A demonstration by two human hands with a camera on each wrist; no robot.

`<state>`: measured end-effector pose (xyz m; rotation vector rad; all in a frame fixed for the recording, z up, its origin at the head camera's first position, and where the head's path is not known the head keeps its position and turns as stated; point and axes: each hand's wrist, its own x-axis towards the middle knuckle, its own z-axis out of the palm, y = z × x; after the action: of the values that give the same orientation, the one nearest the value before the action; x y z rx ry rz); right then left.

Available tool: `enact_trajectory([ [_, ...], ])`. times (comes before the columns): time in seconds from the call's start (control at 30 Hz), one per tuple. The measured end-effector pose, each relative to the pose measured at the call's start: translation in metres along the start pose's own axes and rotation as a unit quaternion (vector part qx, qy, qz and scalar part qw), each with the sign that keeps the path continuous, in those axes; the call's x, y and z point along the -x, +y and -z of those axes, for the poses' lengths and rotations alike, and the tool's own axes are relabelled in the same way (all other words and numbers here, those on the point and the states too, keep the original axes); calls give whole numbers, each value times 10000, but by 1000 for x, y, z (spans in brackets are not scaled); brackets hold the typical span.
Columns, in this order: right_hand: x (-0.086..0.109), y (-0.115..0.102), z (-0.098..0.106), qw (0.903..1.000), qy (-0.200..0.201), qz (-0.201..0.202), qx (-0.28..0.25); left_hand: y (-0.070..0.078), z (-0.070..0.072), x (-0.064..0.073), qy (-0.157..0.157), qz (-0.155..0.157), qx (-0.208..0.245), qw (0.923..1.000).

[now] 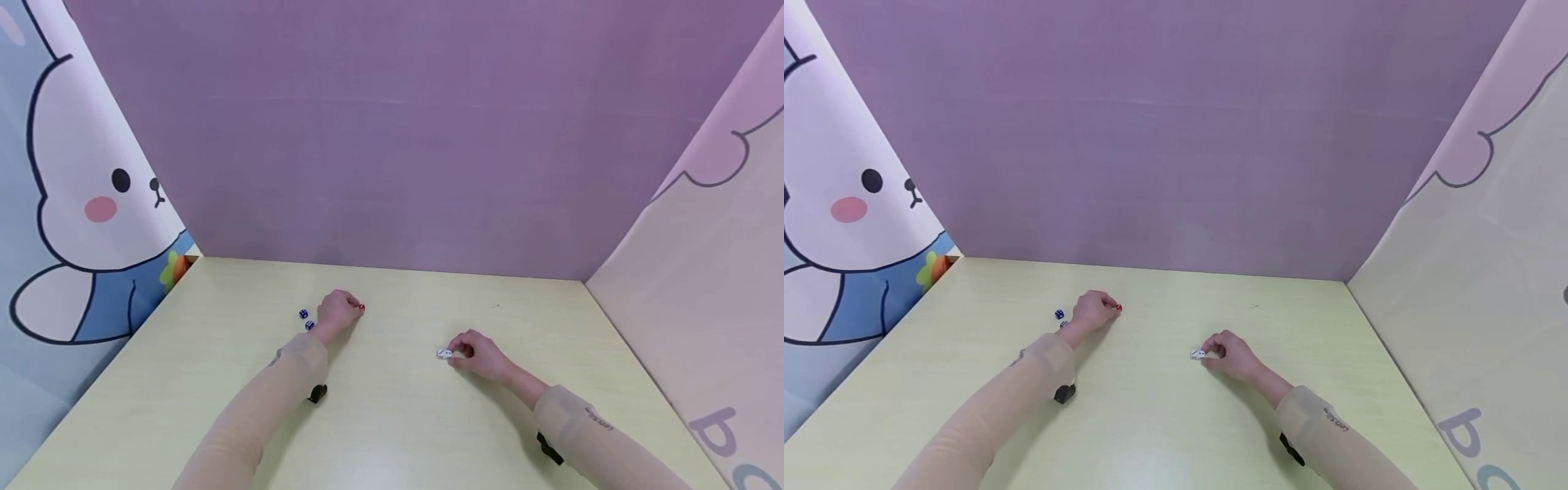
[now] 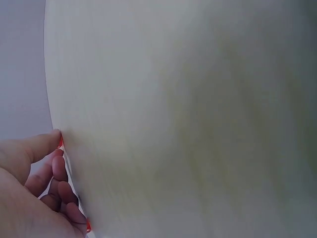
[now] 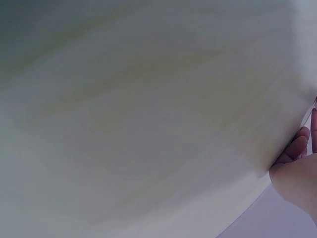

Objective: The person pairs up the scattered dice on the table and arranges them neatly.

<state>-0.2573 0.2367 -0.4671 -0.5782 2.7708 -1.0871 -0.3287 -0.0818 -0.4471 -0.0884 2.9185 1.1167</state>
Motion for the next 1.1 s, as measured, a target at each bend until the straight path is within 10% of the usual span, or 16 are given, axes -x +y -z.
enact_trajectory([
  [1.1,1,4,-1,9999,19,119,17,29,-38,33,-508,-1204,175,9913],
])
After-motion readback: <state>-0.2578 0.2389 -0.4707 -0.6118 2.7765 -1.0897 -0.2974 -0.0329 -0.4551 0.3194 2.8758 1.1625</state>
